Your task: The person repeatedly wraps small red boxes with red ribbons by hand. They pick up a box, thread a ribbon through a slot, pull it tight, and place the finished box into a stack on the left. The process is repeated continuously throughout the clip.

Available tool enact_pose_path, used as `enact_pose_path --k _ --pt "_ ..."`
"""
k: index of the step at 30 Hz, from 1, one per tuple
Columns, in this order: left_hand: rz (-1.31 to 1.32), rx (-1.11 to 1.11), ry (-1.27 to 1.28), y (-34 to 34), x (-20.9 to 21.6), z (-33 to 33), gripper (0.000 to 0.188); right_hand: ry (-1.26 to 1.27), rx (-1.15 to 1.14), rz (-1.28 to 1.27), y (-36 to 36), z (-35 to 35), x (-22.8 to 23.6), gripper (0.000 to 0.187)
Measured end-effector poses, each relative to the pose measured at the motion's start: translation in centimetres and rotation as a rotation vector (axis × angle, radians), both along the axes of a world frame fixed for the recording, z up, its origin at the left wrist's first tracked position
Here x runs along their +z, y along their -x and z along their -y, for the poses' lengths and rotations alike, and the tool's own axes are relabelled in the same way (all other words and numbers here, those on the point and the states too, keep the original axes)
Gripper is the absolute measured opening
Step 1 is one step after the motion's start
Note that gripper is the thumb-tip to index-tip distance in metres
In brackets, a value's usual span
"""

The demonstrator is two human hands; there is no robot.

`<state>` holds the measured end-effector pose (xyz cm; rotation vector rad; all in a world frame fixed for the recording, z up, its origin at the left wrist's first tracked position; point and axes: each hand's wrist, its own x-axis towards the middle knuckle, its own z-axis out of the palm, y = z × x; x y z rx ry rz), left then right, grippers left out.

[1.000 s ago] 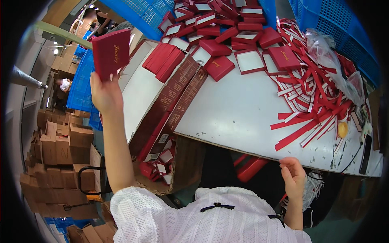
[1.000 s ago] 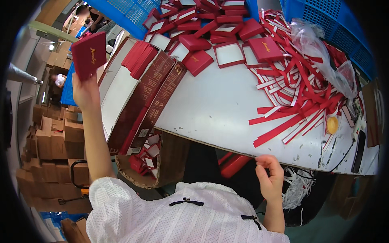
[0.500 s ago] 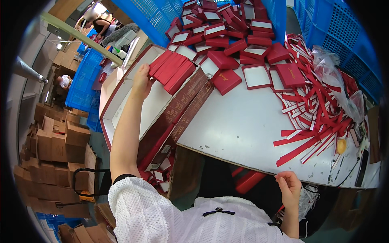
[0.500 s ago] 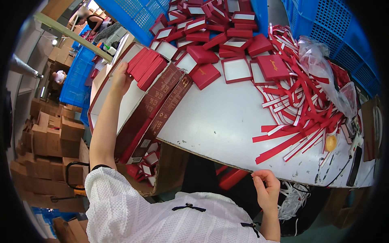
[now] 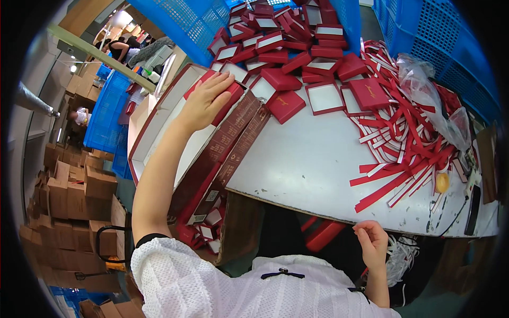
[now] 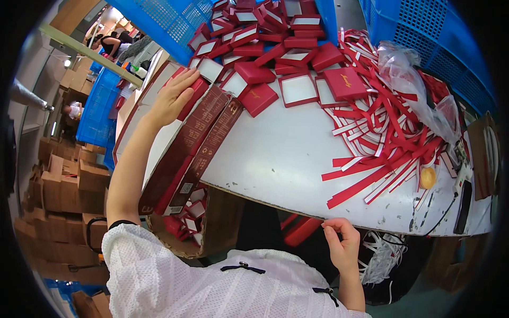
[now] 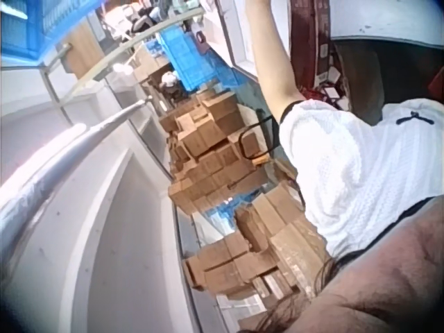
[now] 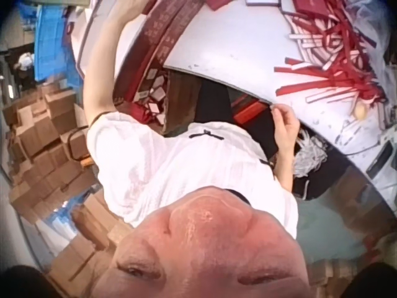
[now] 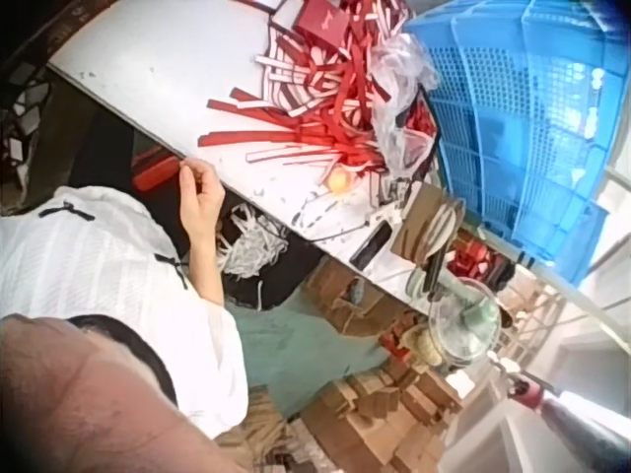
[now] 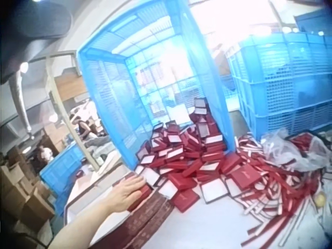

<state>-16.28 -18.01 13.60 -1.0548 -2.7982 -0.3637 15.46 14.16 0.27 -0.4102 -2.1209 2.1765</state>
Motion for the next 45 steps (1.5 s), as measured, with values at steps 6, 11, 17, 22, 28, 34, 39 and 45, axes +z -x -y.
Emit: enact_pose_path --k 6,11,17,22,28,34,39,45 --pt "-0.028 0.011 -0.261 -0.1 -1.1 -0.2 0.03 0.025 -0.005 -0.027 -0.2 -0.1 -0.4 0.007" --pt "-0.178 0.01 -0.291 -0.7 -1.3 1.3 0.023 0.048 -0.015 -0.06 -0.7 0.1 -0.2 0.007" --pt "-0.537 -0.097 -0.503 -6.8 0.2 -3.8 0.024 -0.031 -0.124 -0.052 -2.4 -2.5 0.2 0.005" --pt "0.206 -0.74 -0.227 -22.4 -11.1 -8.0 0.024 -0.461 -0.31 -0.254 -1.7 -5.5 -0.8 0.009" --pt "1.185 0.291 0.089 -27.2 -33.9 -8.0 0.061 -1.099 -0.159 -0.531 0.6 -7.7 -1.7 0.035" --pt "1.31 0.474 -0.094 -31.5 -44.0 -11.4 0.076 -1.072 -0.295 -0.268 2.9 -7.9 -4.8 0.048" --pt "0.912 0.306 -0.276 -32.5 -52.5 -11.5 0.059 -1.335 -0.263 -0.074 3.4 -6.9 -4.4 0.052" --pt "1.304 0.242 -0.029 -30.8 -48.5 -9.7 0.057 -1.473 -0.189 0.15 2.7 -6.6 -3.6 0.057"
